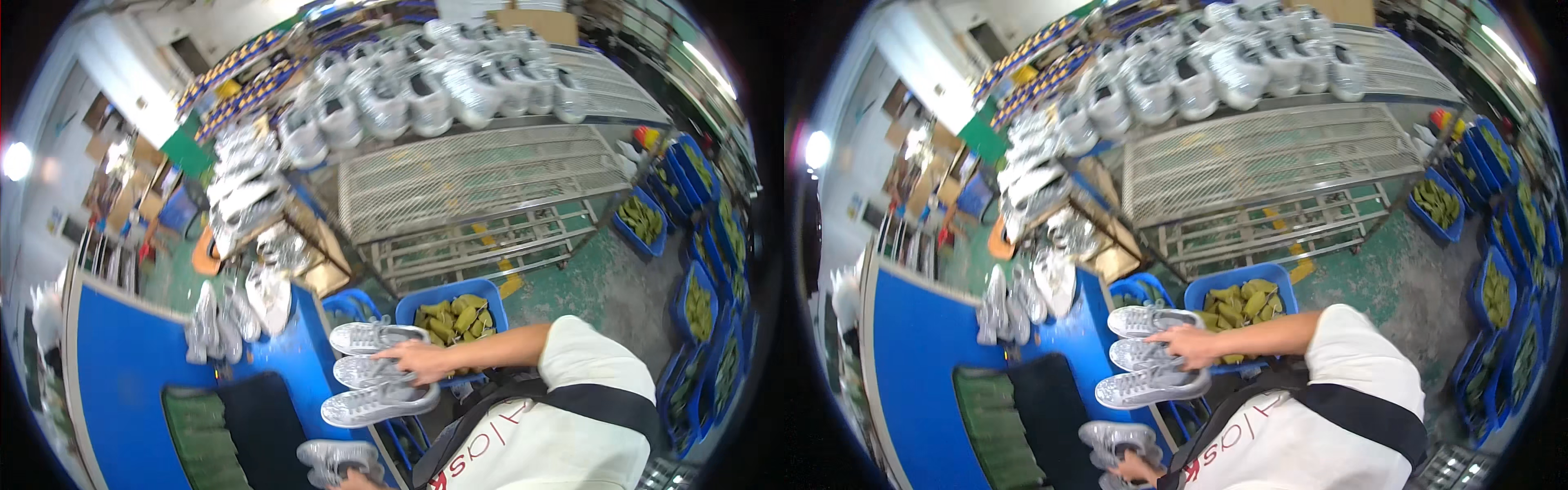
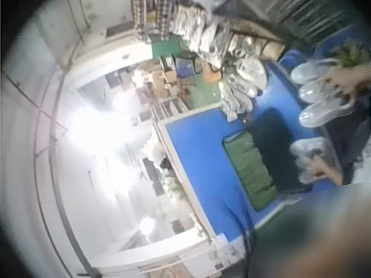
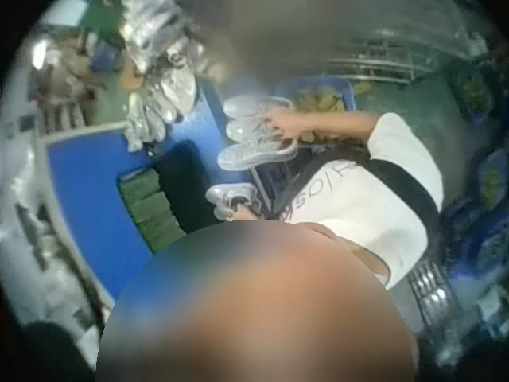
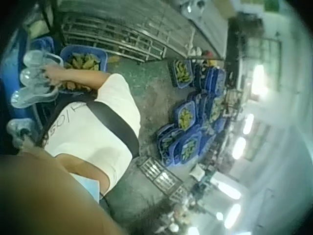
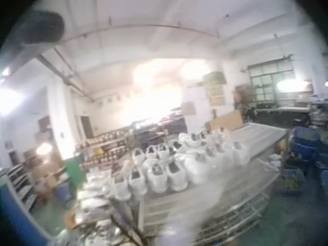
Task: The recorder takes shoes from a blue conveyor belt machine and organizes them onto a multi-tiered metal rack.
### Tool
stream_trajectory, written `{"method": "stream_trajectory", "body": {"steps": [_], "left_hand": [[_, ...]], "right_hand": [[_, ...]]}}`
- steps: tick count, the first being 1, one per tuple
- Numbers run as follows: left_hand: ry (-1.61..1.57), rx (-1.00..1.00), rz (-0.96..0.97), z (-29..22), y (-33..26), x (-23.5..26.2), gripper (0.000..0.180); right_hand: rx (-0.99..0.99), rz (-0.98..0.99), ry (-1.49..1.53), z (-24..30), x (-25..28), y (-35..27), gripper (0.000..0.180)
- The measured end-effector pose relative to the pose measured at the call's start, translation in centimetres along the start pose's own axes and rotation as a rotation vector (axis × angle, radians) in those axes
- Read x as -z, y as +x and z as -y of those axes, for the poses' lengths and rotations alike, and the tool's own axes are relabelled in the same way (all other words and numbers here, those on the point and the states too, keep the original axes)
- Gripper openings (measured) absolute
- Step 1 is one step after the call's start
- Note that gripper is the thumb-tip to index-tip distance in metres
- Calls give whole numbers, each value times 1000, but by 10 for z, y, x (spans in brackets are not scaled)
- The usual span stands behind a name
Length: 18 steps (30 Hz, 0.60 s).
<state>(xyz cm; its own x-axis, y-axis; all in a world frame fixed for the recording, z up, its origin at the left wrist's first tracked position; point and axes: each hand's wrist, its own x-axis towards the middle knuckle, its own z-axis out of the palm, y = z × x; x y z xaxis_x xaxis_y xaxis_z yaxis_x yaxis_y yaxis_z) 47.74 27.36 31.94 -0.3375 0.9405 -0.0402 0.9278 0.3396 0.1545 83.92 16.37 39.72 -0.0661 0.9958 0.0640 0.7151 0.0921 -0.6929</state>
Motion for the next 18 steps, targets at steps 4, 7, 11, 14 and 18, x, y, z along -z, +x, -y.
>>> {"method": "stream_trajectory", "body": {"steps": [4,7,11,14,18], "left_hand": [[-263,-263,-159,-65,-6,39,67],[-457,-390,-271,-101,-21,73,68],[-651,-486,-416,-152,-22,120,70],[-687,-861,-527,-240,-112,140,78],[-656,-1062,-417,-393,-368,225,80]], "right_hand": [[149,-275,-13,54,169,-117,24],[143,-499,-332,102,273,-191,26],[2,-822,-787,89,389,-267,38],[-141,-1071,-894,29,485,-324,43],[-859,-1254,-986,-81,590,-363,45]]}}
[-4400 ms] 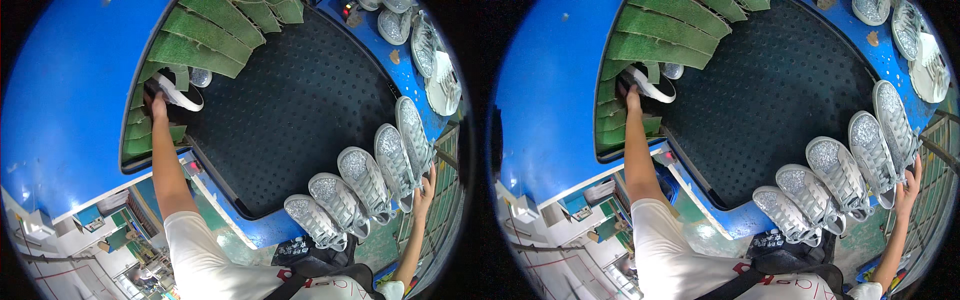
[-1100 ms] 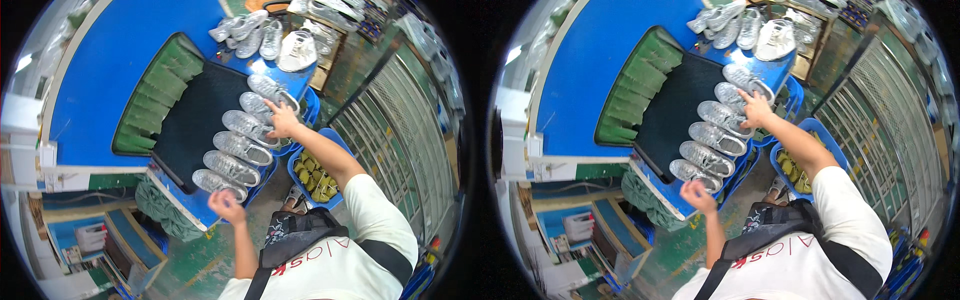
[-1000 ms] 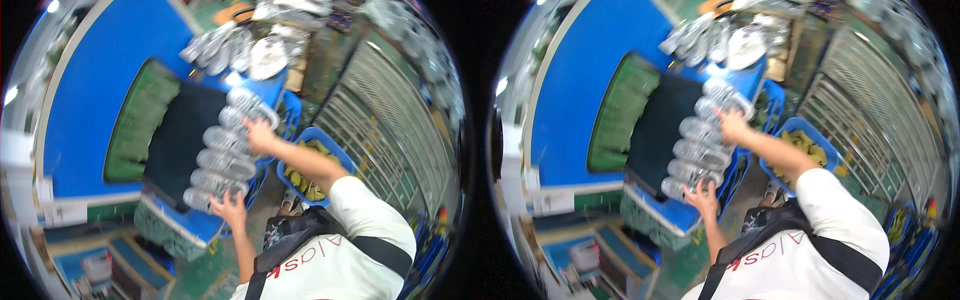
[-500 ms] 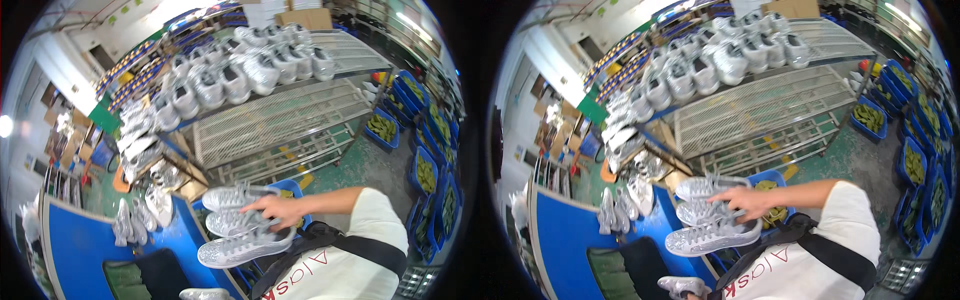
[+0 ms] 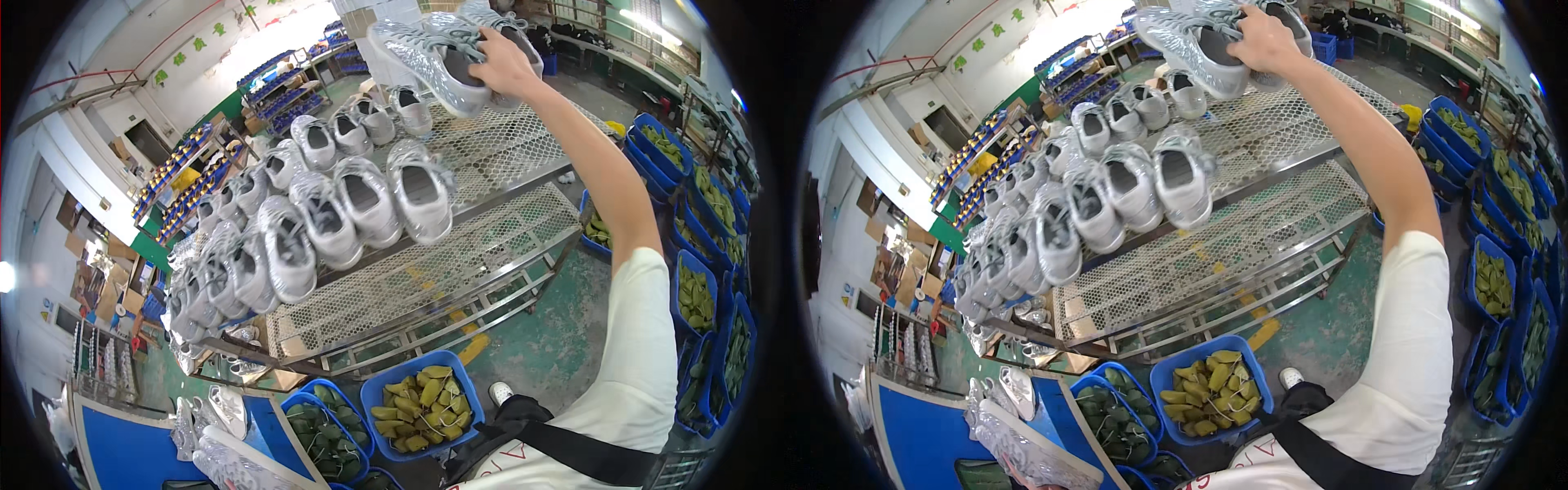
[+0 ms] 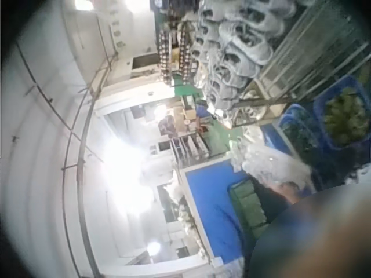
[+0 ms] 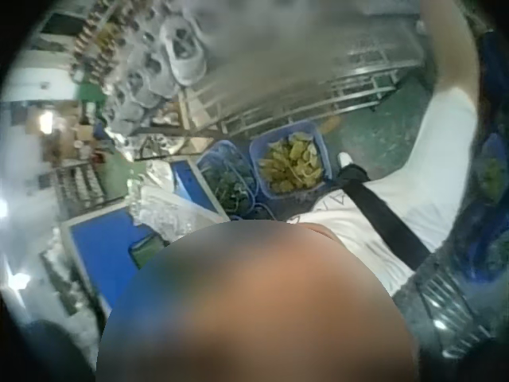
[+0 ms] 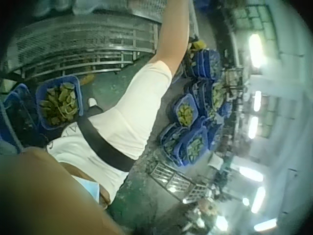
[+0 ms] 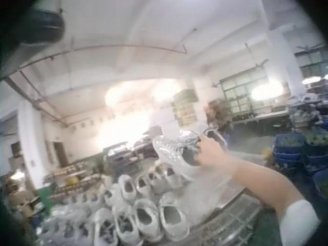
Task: The recorder takes shoes from a blue conveyor belt machine and organizes them onto a multi-tiered metal rack.
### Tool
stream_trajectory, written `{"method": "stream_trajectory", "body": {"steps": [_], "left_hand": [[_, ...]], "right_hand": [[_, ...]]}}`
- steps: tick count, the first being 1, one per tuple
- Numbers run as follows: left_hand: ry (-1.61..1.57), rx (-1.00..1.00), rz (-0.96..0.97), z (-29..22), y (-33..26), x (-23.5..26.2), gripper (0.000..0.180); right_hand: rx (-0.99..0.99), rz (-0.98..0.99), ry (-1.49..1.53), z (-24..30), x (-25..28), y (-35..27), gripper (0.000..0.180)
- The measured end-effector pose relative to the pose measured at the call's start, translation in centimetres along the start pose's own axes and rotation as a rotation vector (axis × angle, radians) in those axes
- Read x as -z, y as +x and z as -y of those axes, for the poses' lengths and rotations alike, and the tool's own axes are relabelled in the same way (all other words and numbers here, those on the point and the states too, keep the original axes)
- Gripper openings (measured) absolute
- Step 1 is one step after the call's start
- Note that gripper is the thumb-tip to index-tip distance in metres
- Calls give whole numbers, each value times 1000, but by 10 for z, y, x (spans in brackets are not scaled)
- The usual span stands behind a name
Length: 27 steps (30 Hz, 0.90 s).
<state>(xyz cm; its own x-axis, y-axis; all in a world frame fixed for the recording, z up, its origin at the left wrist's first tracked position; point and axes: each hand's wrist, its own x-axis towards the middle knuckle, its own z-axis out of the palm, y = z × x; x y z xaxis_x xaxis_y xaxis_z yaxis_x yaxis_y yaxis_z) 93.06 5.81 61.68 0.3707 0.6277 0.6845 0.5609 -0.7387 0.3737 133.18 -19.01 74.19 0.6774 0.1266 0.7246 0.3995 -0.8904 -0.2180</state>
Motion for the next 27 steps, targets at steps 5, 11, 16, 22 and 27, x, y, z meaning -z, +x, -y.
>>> {"method": "stream_trajectory", "body": {"steps": [5,11,16,22,27], "left_hand": [[-51,-147,116,-105,22,15,84],[-197,-296,197,11,30,105,90],[-104,-539,159,-89,84,86,65],[-316,-897,405,-230,164,10,44],[14,-1074,639,-340,130,-83,50]], "right_hand": [[-248,237,-23,-50,-101,65,47],[-166,584,-41,-120,-136,76,72],[474,-169,522,-84,-46,18,51],[963,-185,1075,-3,81,-149,65],[582,-286,524,-51,40,-147,78]]}}
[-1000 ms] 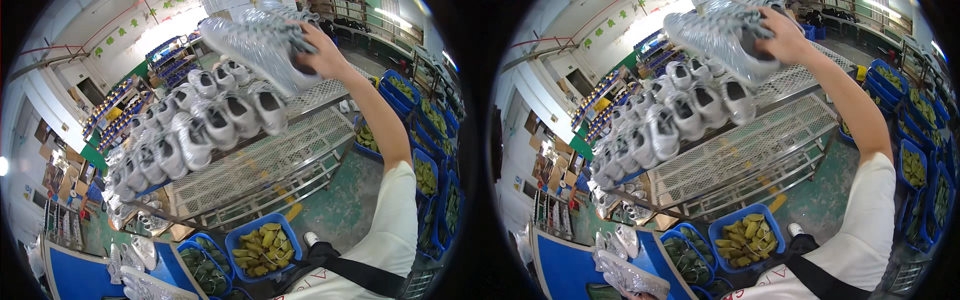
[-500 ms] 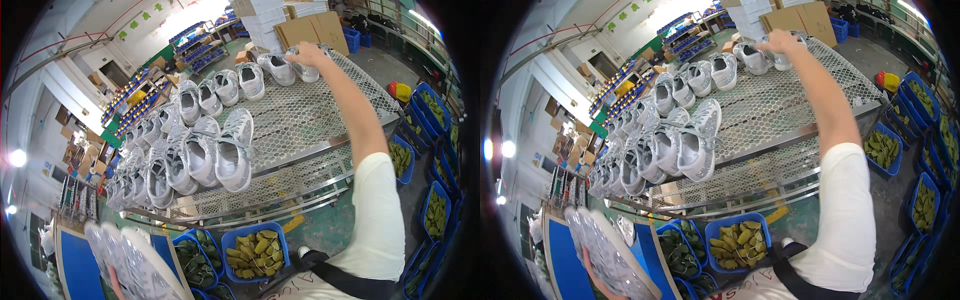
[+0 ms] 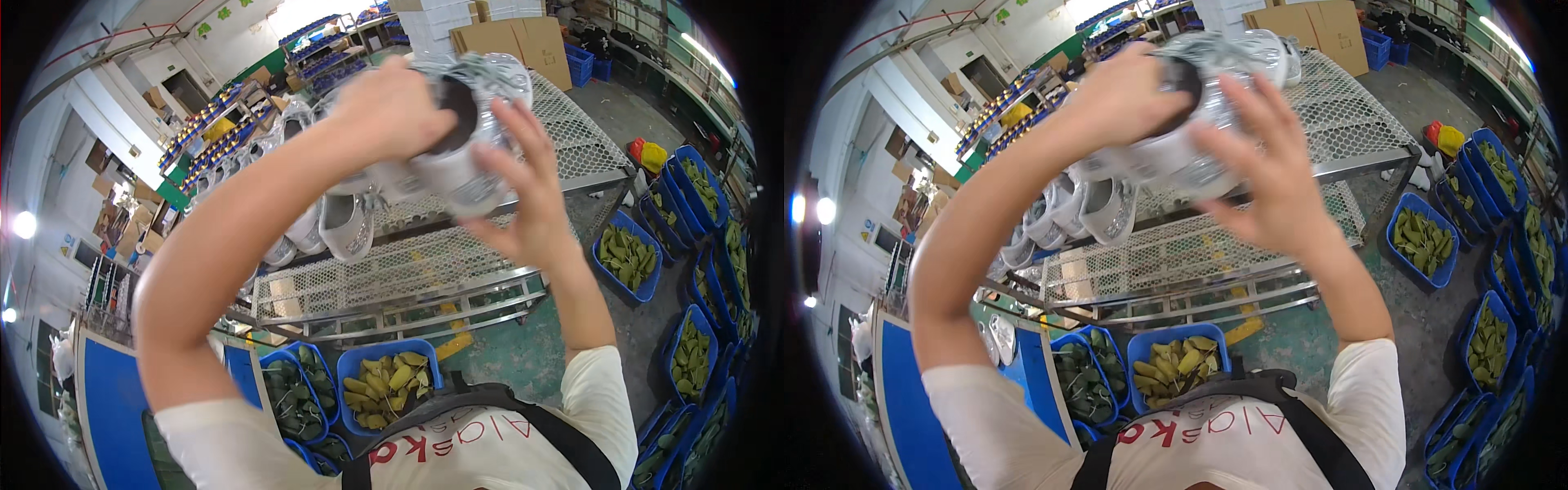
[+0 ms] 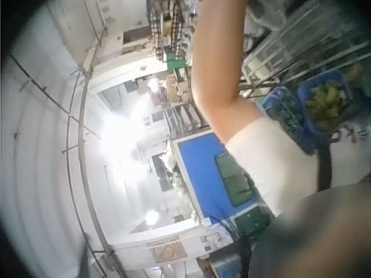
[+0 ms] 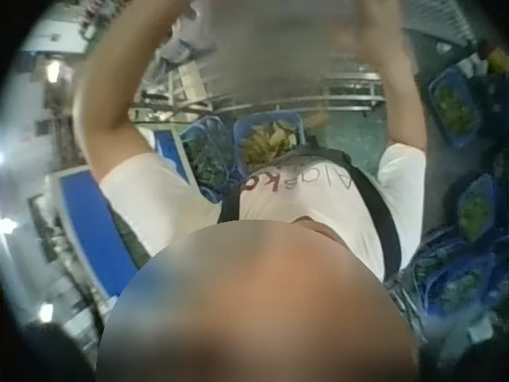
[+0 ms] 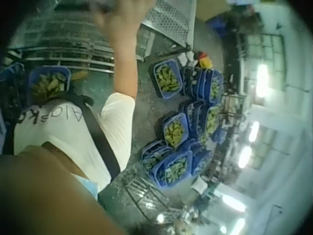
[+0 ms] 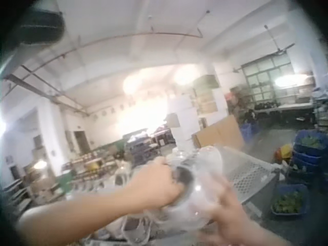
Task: The recorder takes shoes from a blue conveyor belt machine and organizes them onto a multi-tiered metal rack.
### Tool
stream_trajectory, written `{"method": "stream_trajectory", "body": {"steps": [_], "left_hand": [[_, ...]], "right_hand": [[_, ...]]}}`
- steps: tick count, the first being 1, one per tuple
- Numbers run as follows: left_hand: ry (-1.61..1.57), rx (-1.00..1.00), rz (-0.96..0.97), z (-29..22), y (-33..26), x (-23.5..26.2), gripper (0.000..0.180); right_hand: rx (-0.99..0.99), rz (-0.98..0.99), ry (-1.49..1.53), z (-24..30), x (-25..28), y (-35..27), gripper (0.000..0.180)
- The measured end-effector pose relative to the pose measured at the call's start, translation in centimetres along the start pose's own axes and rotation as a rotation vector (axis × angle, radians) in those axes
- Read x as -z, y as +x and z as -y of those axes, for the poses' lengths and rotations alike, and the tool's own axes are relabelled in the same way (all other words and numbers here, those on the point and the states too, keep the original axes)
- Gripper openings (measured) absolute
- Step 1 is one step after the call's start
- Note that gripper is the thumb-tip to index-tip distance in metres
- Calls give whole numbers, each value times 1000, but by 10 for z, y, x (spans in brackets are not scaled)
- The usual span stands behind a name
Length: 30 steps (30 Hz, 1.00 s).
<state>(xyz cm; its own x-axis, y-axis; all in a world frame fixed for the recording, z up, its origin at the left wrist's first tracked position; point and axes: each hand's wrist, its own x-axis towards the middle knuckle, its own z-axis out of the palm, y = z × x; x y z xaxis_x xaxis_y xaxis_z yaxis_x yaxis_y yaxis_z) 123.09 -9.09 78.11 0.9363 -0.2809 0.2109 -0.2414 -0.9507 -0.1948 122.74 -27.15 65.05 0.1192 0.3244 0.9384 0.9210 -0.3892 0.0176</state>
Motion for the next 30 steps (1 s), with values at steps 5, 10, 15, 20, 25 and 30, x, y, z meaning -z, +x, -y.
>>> {"method": "stream_trajectory", "body": {"steps": [5,10,15,20,25,30], "left_hand": [[-283,-87,443,-29,57,-72,80],[-413,-11,303,3,51,-51,67],[-531,-170,-530,84,-115,-41,40],[-1433,635,-706,96,-379,-190,23],[-1455,1422,-731,70,-664,-295,22],[-1017,2010,-1033,94,-880,-296,35]], "right_hand": [[-545,89,178,-34,13,-75,76],[-402,-310,68,35,-26,-95,66],[-292,158,730,174,-98,-109,36],[-416,898,1304,313,-152,-196,35],[-278,1255,1619,437,-220,-226,31],[166,1151,1557,585,-313,-214,36]]}}
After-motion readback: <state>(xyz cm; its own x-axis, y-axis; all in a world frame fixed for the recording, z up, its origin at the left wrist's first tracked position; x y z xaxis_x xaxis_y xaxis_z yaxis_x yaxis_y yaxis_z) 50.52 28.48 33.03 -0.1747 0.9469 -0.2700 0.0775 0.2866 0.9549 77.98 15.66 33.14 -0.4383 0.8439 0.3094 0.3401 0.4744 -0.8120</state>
